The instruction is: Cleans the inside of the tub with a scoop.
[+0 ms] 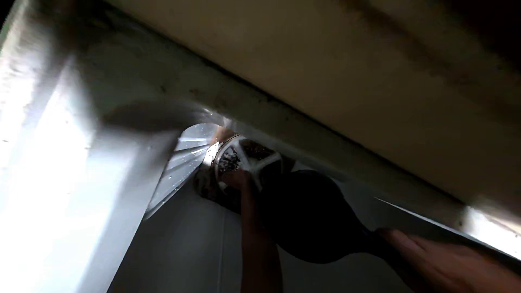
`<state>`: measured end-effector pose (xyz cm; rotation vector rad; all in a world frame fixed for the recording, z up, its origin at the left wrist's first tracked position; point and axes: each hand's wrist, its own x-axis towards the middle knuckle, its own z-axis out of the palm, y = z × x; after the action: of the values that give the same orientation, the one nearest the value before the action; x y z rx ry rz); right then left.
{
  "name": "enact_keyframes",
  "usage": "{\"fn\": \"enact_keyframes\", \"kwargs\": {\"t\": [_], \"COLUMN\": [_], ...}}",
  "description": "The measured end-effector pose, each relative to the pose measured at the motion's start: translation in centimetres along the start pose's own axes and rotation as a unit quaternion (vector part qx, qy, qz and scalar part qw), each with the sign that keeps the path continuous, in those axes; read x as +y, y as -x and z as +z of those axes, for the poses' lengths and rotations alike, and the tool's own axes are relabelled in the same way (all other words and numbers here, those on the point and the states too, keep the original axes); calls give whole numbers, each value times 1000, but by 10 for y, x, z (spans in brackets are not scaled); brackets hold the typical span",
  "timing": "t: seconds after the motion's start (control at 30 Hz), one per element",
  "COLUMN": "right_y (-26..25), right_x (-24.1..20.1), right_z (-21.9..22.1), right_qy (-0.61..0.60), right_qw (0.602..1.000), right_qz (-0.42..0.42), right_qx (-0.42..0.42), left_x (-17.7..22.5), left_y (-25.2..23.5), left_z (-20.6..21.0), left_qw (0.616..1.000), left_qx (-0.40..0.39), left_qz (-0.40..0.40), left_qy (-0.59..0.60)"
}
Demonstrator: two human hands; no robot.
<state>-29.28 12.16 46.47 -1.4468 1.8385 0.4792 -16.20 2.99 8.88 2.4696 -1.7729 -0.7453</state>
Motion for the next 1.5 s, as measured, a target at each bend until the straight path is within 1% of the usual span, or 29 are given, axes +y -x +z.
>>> {"fn": "enact_keyframes", "kwargs": {"t": [0.03, 0.07, 0.1, 0.13, 0.17, 0.27, 0.33, 0.37, 0.4, 0.43, 0.47, 0.53, 0.57, 0.6, 0.67, 0.7, 0.77, 0.87, 0.93, 0.97, 1.03, 1.1, 1.13, 1.23, 1.3, 1.37, 1.4, 1.43, 1.5], "right_y": [1, 1, -1, -1, 0, -1, 0, -1, -1, -1, -1, 0, 0, -1, 0, 1, 0, 1, 0, 0, 1, 1, 1, 0, -1, -2, -1, -1, -2], "right_x": [0, -1, -1, 0, 2, 2, 3, 3, 3, 4, 4, 3, 3, 3, 4, 4, 6, 7, 8, 8, 7, 7, 7, 5, 3, 5, 5, 5, 4], "right_z": [1, 2, 1, 0, -2, 1, 2, 2, 3, 3, 4, 4, 3, 2, 4, 5, 8, 11, 11, 11, 12, 12, 12, 7, 6, 3, 3, 3, 3], "right_qy": [-1, -5, -7, -5, -2, -7, -7, -4, 0, 5, 6, 7, 10, 10, 13, 18, 25, 26, 30, 27, 22, 13, 3, -32, -42, -41, -44, -48, -50], "right_qw": [1000, 1000, 1000, 1000, 1000, 1000, 1000, 1000, 1000, 999, 999, 999, 999, 999, 999, 999, 997, 997, 996, 997, 996, 997, 997, 998, 998, 998, 998, 998, 998], "right_qz": [-2, -3, -2, -1, 0, -10, -16, -19, -24, -28, -30, -25, -23, -22, -23, -26, -33, -36, -35, -33, -33, -30, -26, -6, -2, 5, 11, 13, 10], "right_qx": [1, -3, -8, -12, -11, 7, 10, 14, 18, 22, 24, 19, 22, 27, 33, 40, 59, 66, 71, 70, 75, 75, 70, 53, 54, 52, 47, 42, 45], "left_x": [-7, -11, -13, -14, -14, -25, -35, -36, -29, -17, -4, -7, -10, -21, -55, -69, -69, -44, -23, -15, -5, 5, 9, 29, 26, 25, 23, 17, 13], "left_y": [-7, -22, -39, -49, -53, -56, -40, -33, -33, -39, -45, -48, -51, -57, -66, -68, -62, -41, -45, -48, -59, -74, -79, -72, -63, -49, -40, -31, -21], "left_z": [48, 68, 80, 82, 76, 23, 40, 63, 69, 63, 55, 48, 34, 30, 45, 55, 58, 53, 45, 39, 36, 38, 36, 26, 33, 45, 56, 60, 50], "left_qw": [999, 987, 969, 957, 951, 952, 965, 977, 972, 956, 945, 956, 953, 960, 972, 971, 967, 950, 952, 957, 960, 940, 930, 928, 927, 918, 911, 911, 917], "left_qx": [-27, -149, -231, -279, -299, -290, -230, -185, -217, -283, -319, -290, -300, -272, -193, -193, -226, -302, -304, -289, -245, -254, -271, -280, -304, -291, -277, -283, -343], "left_qz": [-22, -58, -84, -80, -60, -99, -120, -102, -85, -74, -62, -22, 3, 52, 129, 134, 93, 38, 26, 40, 138, 229, 246, 205, 172, 95, 76, 87, 123], "left_qy": [10, -7, -10, -19, -39, -17, 20, 21, -10, -30, -34, -36, -41, -45, -37, -46, -69, -67, -27, -11, 10, 15, 29, 138, 137, 252, 295, 288, 166]}}
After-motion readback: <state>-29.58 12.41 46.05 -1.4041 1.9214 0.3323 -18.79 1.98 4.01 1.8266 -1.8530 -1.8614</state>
